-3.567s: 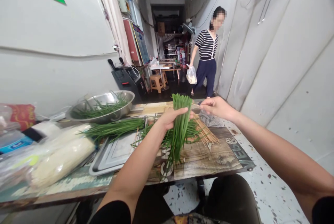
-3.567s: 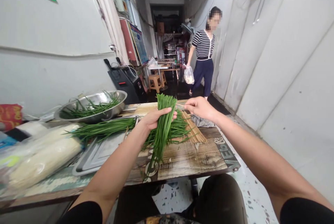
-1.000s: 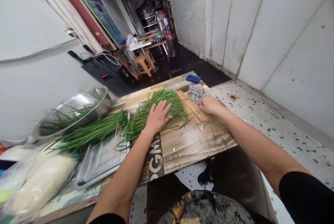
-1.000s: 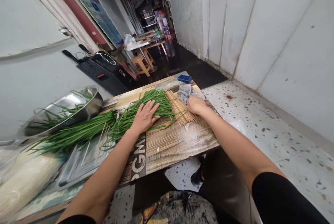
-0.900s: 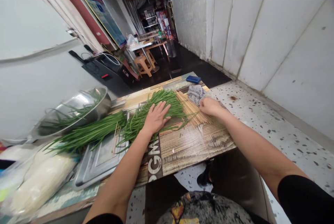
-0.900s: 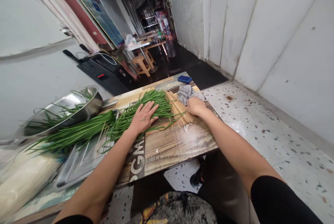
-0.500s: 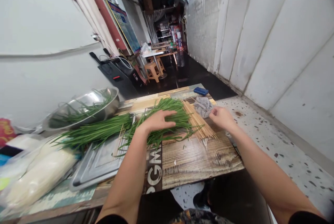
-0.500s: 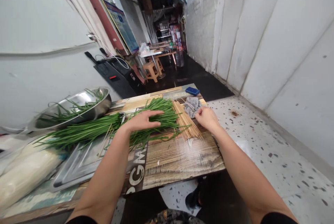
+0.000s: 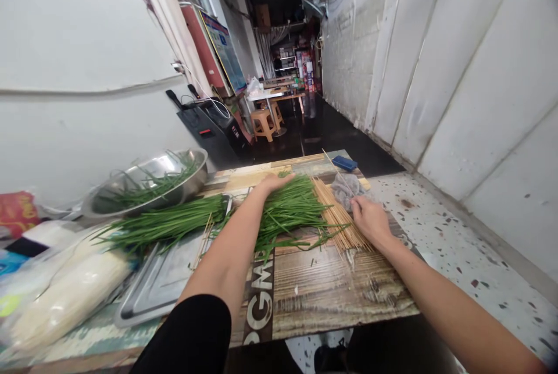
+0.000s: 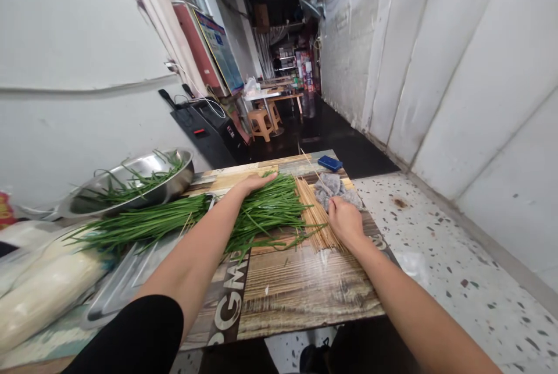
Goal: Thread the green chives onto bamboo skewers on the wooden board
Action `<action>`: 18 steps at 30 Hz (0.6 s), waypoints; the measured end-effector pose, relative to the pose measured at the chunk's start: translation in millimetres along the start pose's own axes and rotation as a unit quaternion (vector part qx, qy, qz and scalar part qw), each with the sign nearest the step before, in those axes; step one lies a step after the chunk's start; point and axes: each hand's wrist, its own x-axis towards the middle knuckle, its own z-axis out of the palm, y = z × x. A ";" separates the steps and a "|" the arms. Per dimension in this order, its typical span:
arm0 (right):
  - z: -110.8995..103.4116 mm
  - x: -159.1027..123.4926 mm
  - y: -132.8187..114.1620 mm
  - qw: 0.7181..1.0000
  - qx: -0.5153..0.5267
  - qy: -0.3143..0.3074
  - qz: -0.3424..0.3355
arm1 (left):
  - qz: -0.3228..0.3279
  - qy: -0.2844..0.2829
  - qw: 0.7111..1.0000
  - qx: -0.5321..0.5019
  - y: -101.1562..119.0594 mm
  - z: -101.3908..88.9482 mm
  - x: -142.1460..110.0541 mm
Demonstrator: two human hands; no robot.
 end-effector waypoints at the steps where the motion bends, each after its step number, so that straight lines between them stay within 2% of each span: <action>1: -0.7 -0.1 -0.5 1.000 -0.007 -0.002 0.004 | 0.003 -0.036 0.999 0.009 4.5 -1.0 -2.9; 3: -1.8 -0.6 -1.2 1.000 -0.018 -0.006 0.007 | 0.005 -0.111 0.993 0.043 12.4 -5.0 -9.3; 5: -2.1 -0.9 -1.0 1.000 -0.022 -0.013 0.003 | 0.023 -0.138 0.987 0.080 17.8 -12.4 -14.7; 9: 0.4 -0.6 1.4 0.999 -0.029 -0.035 0.007 | 0.074 -0.091 0.986 0.117 24.5 -33.8 -28.5; 11: 1.6 -0.3 2.1 0.998 -0.031 -0.045 0.009 | 0.105 -0.073 0.982 0.137 26.8 -38.7 -45.2; 14: 1.5 -0.1 1.5 0.998 -0.024 -0.054 0.006 | 0.164 -0.068 0.968 0.176 25.9 -23.1 -87.8; 15: 1.1 0.0 1.1 0.998 -0.020 -0.054 0.004 | 0.170 -0.041 0.967 0.187 24.0 -12.1 -104.1; 18: 0.5 0.4 1.2 0.999 -0.004 -0.044 0.002 | 0.193 0.121 0.948 0.224 14.9 22.0 -142.8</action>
